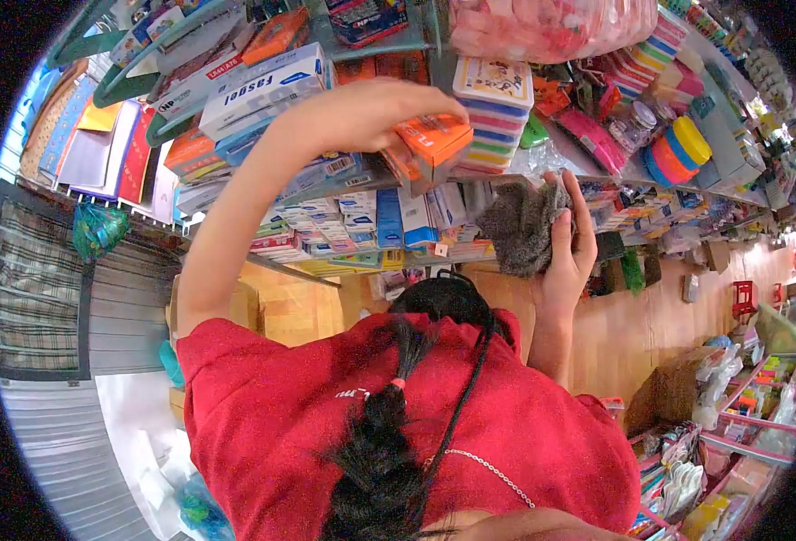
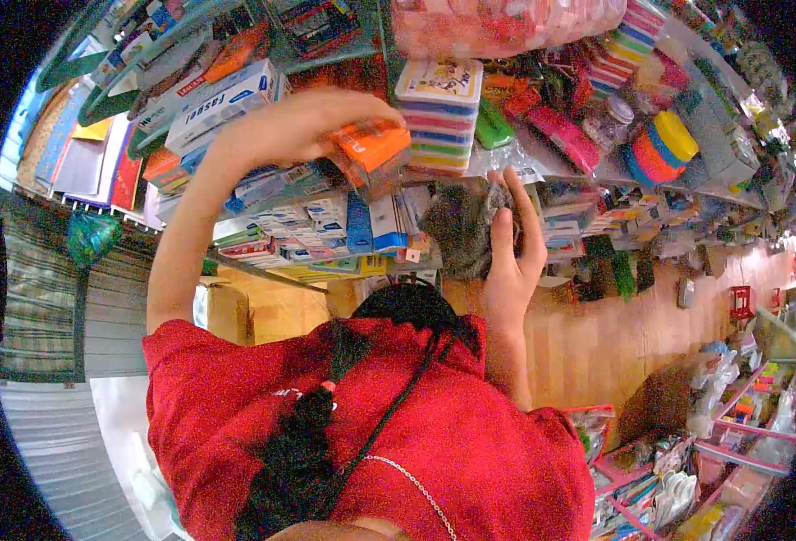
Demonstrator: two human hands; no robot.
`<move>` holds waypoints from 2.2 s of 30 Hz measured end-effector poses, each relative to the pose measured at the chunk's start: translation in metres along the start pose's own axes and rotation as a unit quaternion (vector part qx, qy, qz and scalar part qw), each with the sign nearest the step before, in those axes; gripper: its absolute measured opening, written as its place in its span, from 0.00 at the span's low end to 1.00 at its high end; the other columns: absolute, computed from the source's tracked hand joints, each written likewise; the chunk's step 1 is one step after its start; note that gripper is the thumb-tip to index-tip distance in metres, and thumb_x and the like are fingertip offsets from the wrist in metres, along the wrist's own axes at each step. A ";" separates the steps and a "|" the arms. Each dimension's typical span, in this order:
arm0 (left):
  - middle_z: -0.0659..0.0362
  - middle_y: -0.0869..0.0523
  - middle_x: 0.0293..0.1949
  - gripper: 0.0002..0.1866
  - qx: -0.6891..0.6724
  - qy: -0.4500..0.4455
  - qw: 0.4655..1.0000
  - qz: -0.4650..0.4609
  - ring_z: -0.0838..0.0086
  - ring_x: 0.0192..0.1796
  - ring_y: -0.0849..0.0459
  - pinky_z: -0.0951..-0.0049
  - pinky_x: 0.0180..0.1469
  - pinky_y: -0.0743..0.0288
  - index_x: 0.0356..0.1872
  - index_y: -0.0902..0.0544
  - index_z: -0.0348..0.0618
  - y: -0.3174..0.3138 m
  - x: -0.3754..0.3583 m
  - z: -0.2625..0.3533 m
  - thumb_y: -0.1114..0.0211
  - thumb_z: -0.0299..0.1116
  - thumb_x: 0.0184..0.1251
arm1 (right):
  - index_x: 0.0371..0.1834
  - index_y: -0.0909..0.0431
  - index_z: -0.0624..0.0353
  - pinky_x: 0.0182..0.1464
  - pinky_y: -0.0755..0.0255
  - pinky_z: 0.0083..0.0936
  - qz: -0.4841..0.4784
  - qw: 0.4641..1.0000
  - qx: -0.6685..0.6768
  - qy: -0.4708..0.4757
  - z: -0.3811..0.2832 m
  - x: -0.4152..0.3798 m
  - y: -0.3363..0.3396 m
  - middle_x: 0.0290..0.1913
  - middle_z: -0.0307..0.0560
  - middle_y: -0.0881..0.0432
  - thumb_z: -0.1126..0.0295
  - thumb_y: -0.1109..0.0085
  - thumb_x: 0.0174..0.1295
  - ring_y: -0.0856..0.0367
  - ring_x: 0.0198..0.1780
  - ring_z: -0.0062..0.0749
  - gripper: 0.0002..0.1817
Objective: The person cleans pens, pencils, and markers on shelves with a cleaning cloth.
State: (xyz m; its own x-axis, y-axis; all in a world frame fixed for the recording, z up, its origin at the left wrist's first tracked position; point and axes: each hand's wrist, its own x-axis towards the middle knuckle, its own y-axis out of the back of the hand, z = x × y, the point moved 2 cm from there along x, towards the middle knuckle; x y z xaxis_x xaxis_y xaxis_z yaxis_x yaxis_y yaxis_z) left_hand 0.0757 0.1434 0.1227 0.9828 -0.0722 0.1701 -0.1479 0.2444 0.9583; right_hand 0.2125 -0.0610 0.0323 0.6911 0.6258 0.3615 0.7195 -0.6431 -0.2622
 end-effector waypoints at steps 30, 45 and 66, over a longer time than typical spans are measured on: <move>0.48 0.20 0.43 0.35 0.215 0.573 0.790 -0.015 0.58 0.46 0.21 0.64 0.47 0.29 0.39 0.19 0.42 0.112 -0.068 -0.101 0.43 0.66 0.42 | 0.55 0.32 0.65 0.61 0.47 0.26 -0.037 0.998 0.018 -0.052 0.022 0.015 -0.028 0.55 0.47 0.30 0.72 0.57 0.62 0.35 0.57 0.30 0.18; 0.46 0.18 0.31 0.38 0.070 0.596 0.760 0.248 0.60 0.31 0.17 0.71 0.37 0.25 0.32 0.19 0.33 0.112 -0.109 -0.130 0.36 0.62 0.29 | 0.52 0.30 0.65 0.58 0.44 0.24 -0.021 0.999 0.008 -0.044 0.022 0.016 -0.022 0.52 0.45 0.28 0.72 0.56 0.62 0.33 0.54 0.28 0.16; 0.59 0.23 0.44 0.22 -0.323 0.205 0.612 0.692 0.71 0.44 0.22 0.69 0.48 0.28 0.49 0.29 0.38 0.071 -0.180 -0.036 0.39 0.37 0.54 | 0.57 0.35 0.60 0.51 0.34 0.26 -0.043 0.999 -0.001 -0.029 0.021 0.021 -0.034 0.52 0.47 0.29 0.70 0.57 0.64 0.30 0.51 0.28 0.18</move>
State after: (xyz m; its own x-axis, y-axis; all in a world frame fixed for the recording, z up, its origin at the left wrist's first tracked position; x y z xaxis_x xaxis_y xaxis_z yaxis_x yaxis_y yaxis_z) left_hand -0.1075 0.2086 0.1517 -0.0694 0.8526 0.5180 -0.9262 0.1378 -0.3510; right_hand 0.2038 -0.0165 0.0301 0.6301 0.7025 0.3310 0.7759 -0.5870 -0.2312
